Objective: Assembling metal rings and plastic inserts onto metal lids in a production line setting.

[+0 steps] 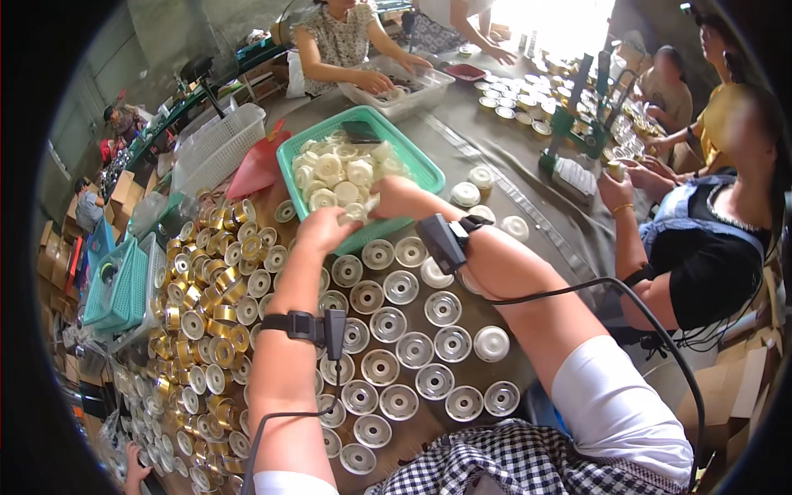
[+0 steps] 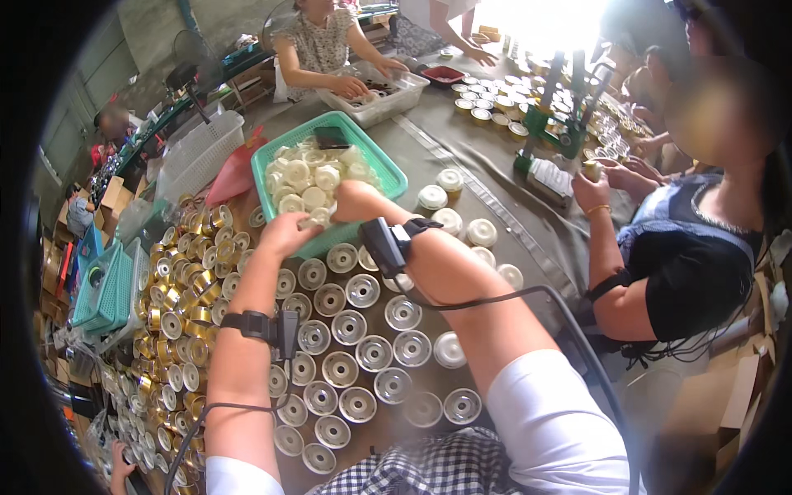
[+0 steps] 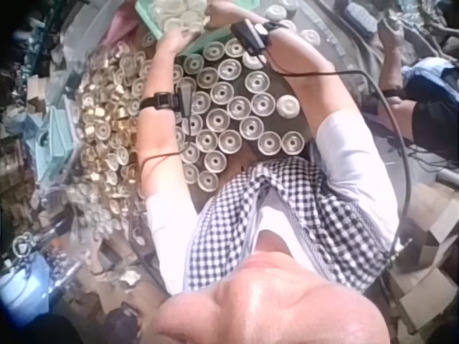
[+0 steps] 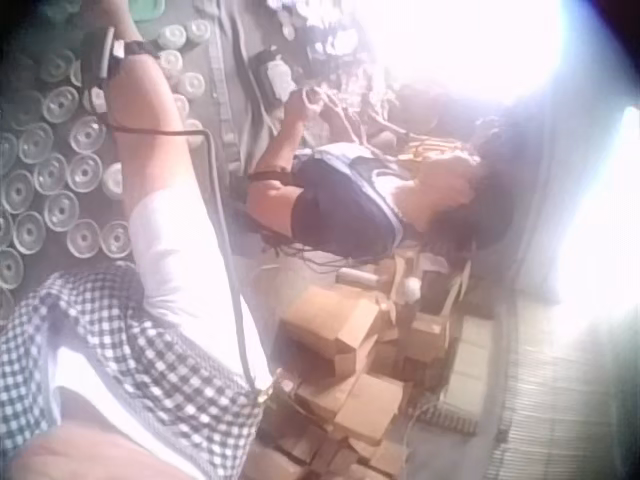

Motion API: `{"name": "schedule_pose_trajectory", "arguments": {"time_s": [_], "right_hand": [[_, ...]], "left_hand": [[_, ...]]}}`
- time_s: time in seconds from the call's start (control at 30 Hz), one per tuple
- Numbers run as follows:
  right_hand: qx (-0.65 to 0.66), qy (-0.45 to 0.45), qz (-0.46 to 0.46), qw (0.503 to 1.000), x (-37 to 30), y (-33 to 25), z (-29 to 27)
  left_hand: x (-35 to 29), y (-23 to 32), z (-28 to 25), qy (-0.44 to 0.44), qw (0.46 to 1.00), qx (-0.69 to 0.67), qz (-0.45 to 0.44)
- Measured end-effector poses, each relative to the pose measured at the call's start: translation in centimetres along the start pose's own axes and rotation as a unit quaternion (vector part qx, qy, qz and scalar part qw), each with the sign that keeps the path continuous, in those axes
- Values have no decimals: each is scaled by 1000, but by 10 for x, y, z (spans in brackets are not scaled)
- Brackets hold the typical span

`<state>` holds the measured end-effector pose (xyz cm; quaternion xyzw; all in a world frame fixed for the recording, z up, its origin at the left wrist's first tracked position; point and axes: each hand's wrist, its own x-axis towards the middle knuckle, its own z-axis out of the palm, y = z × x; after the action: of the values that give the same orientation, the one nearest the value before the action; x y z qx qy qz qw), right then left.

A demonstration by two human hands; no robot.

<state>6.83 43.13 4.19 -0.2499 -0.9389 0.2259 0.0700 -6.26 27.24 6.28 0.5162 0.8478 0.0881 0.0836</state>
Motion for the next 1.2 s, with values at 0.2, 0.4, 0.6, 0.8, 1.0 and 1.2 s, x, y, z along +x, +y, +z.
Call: {"name": "schedule_pose_trajectory", "arguments": {"time_s": [0.2,0.4,0.6,0.8,1.0,1.2], "right_hand": [[-28,-3,119,992,18,-7,19],[10,104,155,982,6,-11,25],[417,256,159,857,1,1,7],[388,170,4,906,-127,9,-10],[67,102,-6,992,-253,-12,21],[-34,88,-26,995,-244,-6,57]], "left_hand": [[8,-2,14,29,999,2,-18],[0,-5,42,233,964,-131,13],[-5,-19,43,325,809,-488,46],[-130,-13,26,134,894,-398,159],[-218,40,61,44,966,-106,233],[-212,58,74,16,973,-14,230]]}}
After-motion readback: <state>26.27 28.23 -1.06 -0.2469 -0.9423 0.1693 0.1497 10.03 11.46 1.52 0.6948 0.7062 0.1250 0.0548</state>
